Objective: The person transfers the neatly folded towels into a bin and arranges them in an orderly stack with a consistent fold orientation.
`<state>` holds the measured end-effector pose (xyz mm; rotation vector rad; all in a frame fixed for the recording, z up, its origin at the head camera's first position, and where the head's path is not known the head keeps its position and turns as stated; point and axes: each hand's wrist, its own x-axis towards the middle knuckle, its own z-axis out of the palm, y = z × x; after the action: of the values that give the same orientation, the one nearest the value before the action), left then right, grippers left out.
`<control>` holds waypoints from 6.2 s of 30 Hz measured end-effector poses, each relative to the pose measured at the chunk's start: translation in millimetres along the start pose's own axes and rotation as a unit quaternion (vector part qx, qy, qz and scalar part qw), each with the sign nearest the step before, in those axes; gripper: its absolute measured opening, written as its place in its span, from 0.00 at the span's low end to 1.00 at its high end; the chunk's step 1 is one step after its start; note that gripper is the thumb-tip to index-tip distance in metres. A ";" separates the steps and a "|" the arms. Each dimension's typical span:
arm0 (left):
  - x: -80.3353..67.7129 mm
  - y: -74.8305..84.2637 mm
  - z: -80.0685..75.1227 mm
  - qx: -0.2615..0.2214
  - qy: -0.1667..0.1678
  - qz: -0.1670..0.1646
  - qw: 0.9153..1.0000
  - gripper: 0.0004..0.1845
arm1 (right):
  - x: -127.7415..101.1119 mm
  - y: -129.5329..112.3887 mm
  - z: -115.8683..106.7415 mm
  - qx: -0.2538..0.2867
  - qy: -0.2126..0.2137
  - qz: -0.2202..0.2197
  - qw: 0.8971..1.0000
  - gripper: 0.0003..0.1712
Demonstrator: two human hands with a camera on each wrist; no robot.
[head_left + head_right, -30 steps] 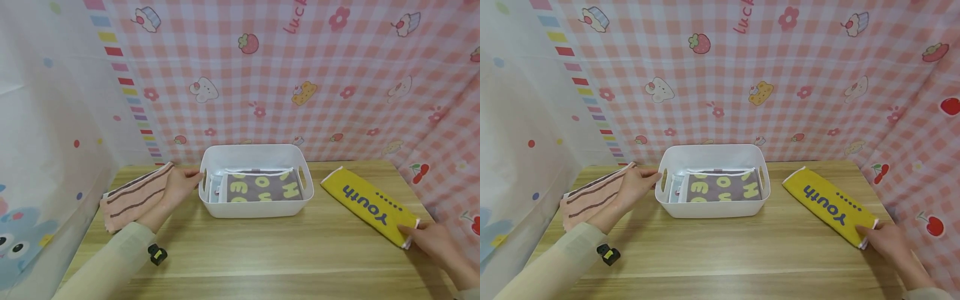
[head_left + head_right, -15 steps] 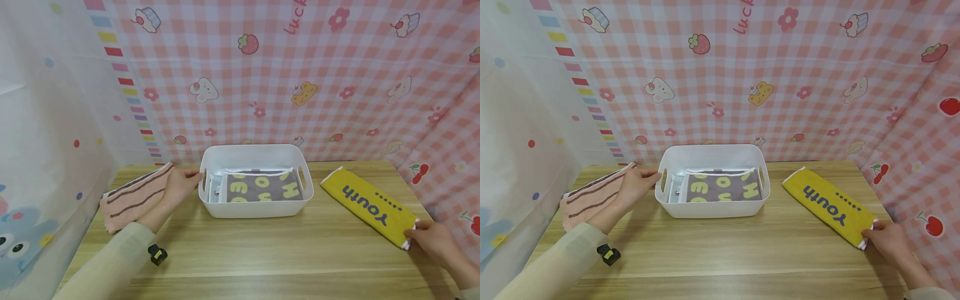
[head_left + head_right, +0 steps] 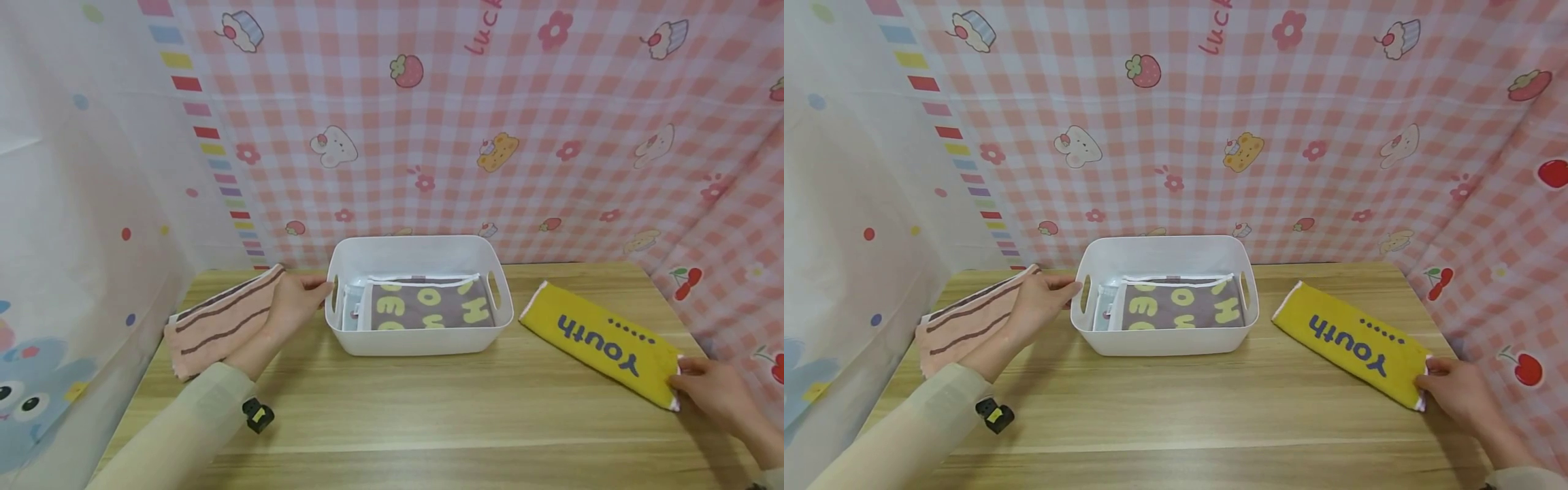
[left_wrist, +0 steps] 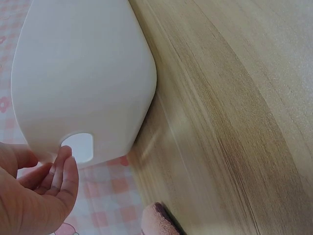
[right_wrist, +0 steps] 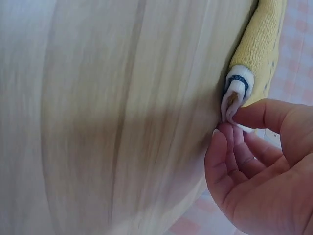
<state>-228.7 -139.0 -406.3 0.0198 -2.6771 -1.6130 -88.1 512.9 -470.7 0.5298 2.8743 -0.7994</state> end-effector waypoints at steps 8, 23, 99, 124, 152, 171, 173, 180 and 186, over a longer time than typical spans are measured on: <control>0.1 0.4 0.4 -0.007 0.000 -0.005 1.000 0.14 | 9.6 10.7 -6.0 -0.028 -0.009 -0.050 0.998 0.31; -0.5 -2.7 -0.6 -0.012 0.002 -0.014 1.000 0.15 | 25.6 11.3 -9.7 -0.052 0.004 -0.084 0.995 0.25; -55.8 3.1 -12.3 -0.039 0.100 0.059 0.992 0.13 | -33.7 -87.7 61.2 0.048 -0.090 -0.181 0.978 0.21; -112.8 -14.9 37.0 -0.061 -0.042 -0.064 0.995 0.15 | -47.8 -131.5 89.2 0.106 -0.110 -0.164 0.975 0.20; -128.5 -16.4 62.5 -0.185 -0.174 -0.220 0.942 0.13 | -76.4 -183.7 120.9 0.340 -0.148 0.042 0.928 0.29; -123.1 -27.0 63.3 -0.246 -0.203 -0.255 0.913 0.17 | -82.4 -202.5 130.4 0.385 -0.187 0.076 0.901 0.26; -122.8 -27.1 63.0 -0.243 -0.208 -0.257 0.912 0.17 | -82.3 -200.8 131.4 0.401 -0.194 0.075 0.892 0.26; -122.9 -25.8 62.9 -0.268 -0.222 -0.262 0.900 0.18 | -79.6 -195.5 132.6 0.453 -0.241 0.074 0.855 0.26; -122.9 -29.0 63.7 -0.314 -0.229 -0.252 0.886 0.20 | -77.8 -192.9 131.6 0.467 -0.270 0.066 0.839 0.23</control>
<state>-107.1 -93.9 -462.6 0.4024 -2.3840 -2.9158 -83.2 266.9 -475.3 0.4496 1.7678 -1.9365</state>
